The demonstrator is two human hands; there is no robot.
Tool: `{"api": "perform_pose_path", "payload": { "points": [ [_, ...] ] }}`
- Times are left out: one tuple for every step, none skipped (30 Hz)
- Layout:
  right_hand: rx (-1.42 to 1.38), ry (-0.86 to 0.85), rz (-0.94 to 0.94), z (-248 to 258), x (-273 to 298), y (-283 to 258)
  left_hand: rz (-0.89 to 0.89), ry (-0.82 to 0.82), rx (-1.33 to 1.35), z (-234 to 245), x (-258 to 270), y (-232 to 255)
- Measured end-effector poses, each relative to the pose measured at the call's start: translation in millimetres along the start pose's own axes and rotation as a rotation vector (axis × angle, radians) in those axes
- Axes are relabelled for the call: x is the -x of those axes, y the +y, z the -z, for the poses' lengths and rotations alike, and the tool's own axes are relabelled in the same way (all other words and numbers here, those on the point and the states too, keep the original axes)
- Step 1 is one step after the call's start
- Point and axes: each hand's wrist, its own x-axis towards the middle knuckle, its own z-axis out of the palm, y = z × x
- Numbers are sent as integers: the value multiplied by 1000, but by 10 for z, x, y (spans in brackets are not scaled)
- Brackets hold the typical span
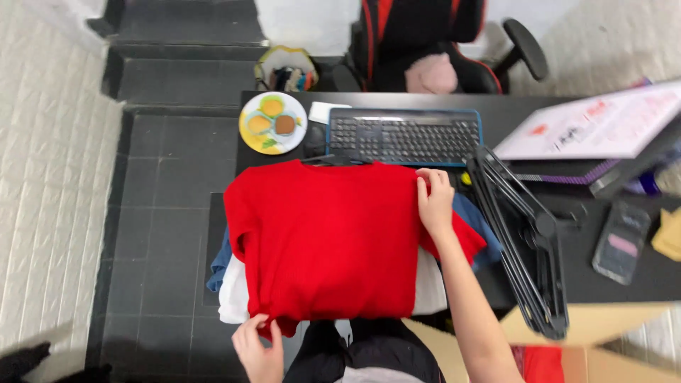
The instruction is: The person is taking various items of clothing from a box and placing them onto hangers at a desk.
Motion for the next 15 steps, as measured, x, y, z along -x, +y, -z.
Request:
{"api": "perform_pose_path", "payload": {
  "points": [
    [10, 23, -25, 70, 209, -26, -26, -21, 11, 11, -23, 53],
    [-99, 116, -16, 145, 424, -55, -78, -109, 121, 25, -31, 115],
    [-208, 225, -1, 200, 591, -100, -143, -194, 233, 9, -106, 166],
    [-198, 263, -18, 274, 857, -125, -180, -212, 246, 3, -91, 181],
    [-208, 301, -82, 343, 1125, -151, -230, -283, 318, -22, -95, 192],
    [-219, 339, -145, 400, 1398, -176, -280, -355, 389, -50, -83, 207],
    [-204, 384, -180, 463, 1696, -198, -323, -395, 401, -55, -105, 240],
    [-237, 397, -264, 515, 1997, -216, -336, -438, 468, -72, -107, 284],
    [-274, 412, -351, 540, 2319, -250, -348, -488, 530, -77, -100, 318],
    [-265, 460, -390, 528, 2642, -163, -390, -534, 536, -28, -83, 349],
    [-367, 501, -510, 517, 2964, -79, -447, -575, 527, -3, -79, 399],
    [-475, 546, -624, 497, 3286, -1, -504, -615, 519, 14, -66, 459],
    [-462, 605, -672, 464, 3635, 141, -548, -678, 526, 23, -28, 397],
    [-489, 667, -727, 428, 3996, 277, -582, -725, 514, 21, 12, 345],
    [-519, 735, -768, 397, 4306, 453, -623, -763, 507, -48, 38, 340]
  ]
}}
